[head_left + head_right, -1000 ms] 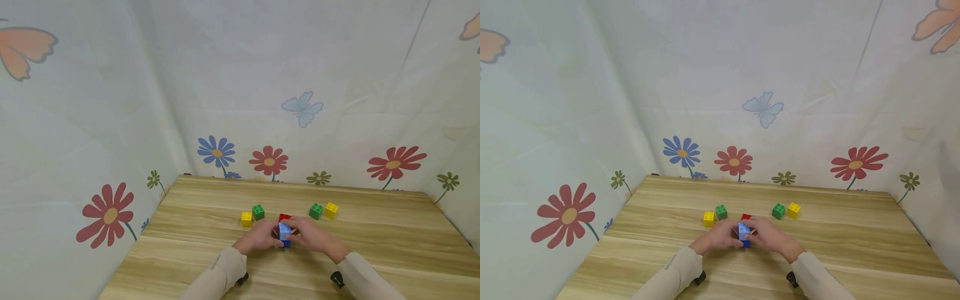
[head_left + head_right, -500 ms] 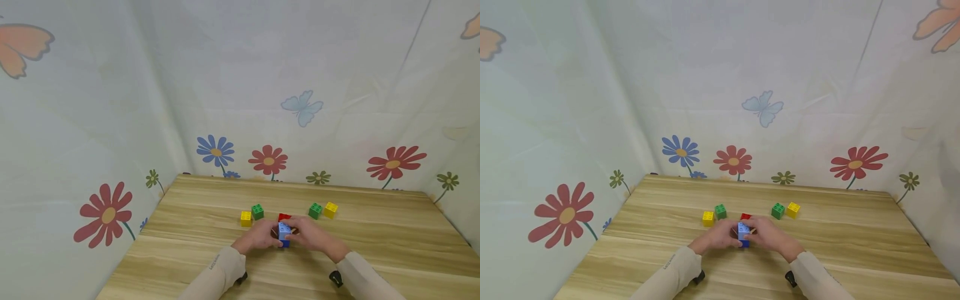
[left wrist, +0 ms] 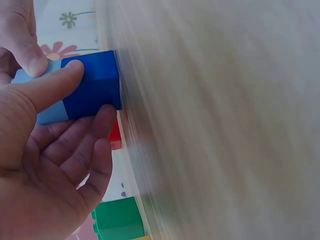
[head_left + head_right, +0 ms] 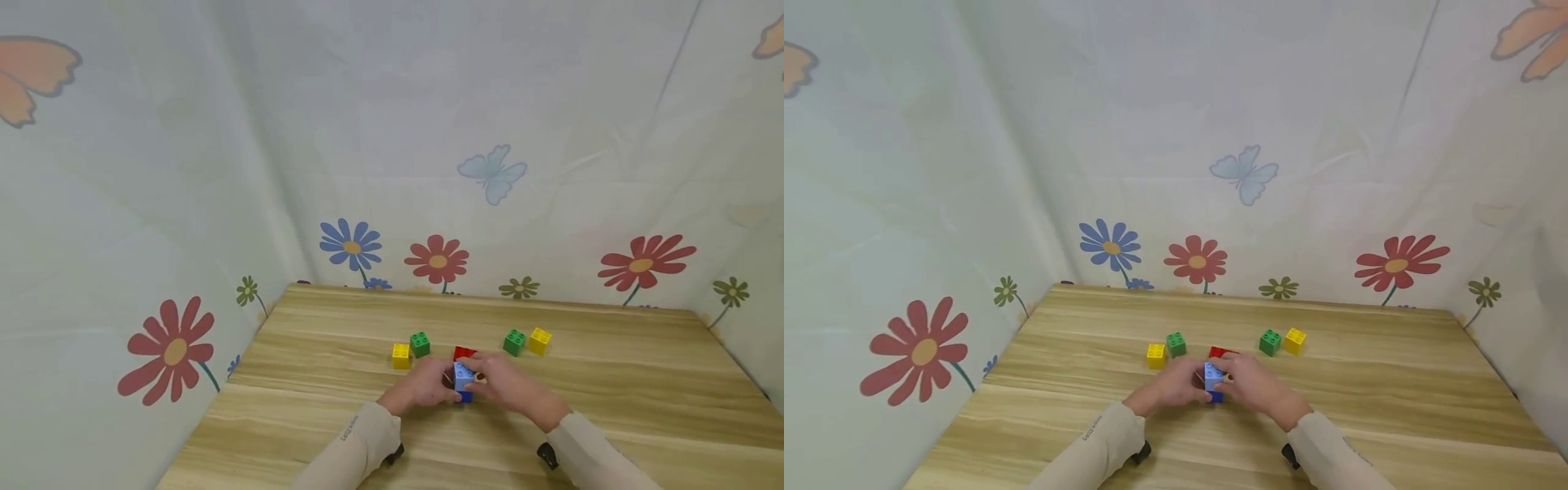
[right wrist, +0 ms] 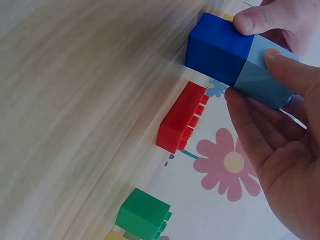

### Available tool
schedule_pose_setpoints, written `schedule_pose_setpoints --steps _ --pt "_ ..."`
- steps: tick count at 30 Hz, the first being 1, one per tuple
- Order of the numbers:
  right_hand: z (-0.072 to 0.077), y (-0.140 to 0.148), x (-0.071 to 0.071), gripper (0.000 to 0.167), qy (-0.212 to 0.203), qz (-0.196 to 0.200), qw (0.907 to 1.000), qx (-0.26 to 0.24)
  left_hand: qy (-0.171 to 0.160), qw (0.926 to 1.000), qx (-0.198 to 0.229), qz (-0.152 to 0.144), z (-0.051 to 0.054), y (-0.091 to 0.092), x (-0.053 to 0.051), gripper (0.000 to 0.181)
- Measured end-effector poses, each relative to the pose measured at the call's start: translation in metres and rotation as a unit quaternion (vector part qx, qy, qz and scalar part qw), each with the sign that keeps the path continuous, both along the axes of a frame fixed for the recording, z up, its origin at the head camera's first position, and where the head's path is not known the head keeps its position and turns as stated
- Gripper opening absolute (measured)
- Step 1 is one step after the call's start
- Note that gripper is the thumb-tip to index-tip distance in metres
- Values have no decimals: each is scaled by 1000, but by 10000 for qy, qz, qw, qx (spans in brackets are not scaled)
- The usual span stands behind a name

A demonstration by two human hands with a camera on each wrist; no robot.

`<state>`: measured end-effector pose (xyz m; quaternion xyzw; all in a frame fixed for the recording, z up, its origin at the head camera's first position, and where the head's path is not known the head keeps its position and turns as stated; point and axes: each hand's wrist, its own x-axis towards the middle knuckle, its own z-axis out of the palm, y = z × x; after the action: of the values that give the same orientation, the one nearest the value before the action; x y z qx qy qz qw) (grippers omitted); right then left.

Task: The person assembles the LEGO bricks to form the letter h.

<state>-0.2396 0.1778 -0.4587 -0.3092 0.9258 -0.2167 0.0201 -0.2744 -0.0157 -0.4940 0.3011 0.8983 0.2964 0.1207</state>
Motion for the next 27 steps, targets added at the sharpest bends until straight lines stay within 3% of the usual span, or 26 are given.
schedule_pose_setpoints --steps 10,17,22,27 --pt "-9 -2 -1 49 -26 -54 9996 -269 104 9999 8 57 3 -2 5 31" --pt "-13 1 -6 41 -763 -159 9907 -1119 -53 9998 165 71 5 -2 6 30" --pt "-14 3 -7 39 -869 -289 9889 -1169 -163 9994 303 44 3 -1 4 31" --pt "-14 6 -5 50 -917 -227 9884 -1189 -324 9985 432 39 2 -3 4 31"
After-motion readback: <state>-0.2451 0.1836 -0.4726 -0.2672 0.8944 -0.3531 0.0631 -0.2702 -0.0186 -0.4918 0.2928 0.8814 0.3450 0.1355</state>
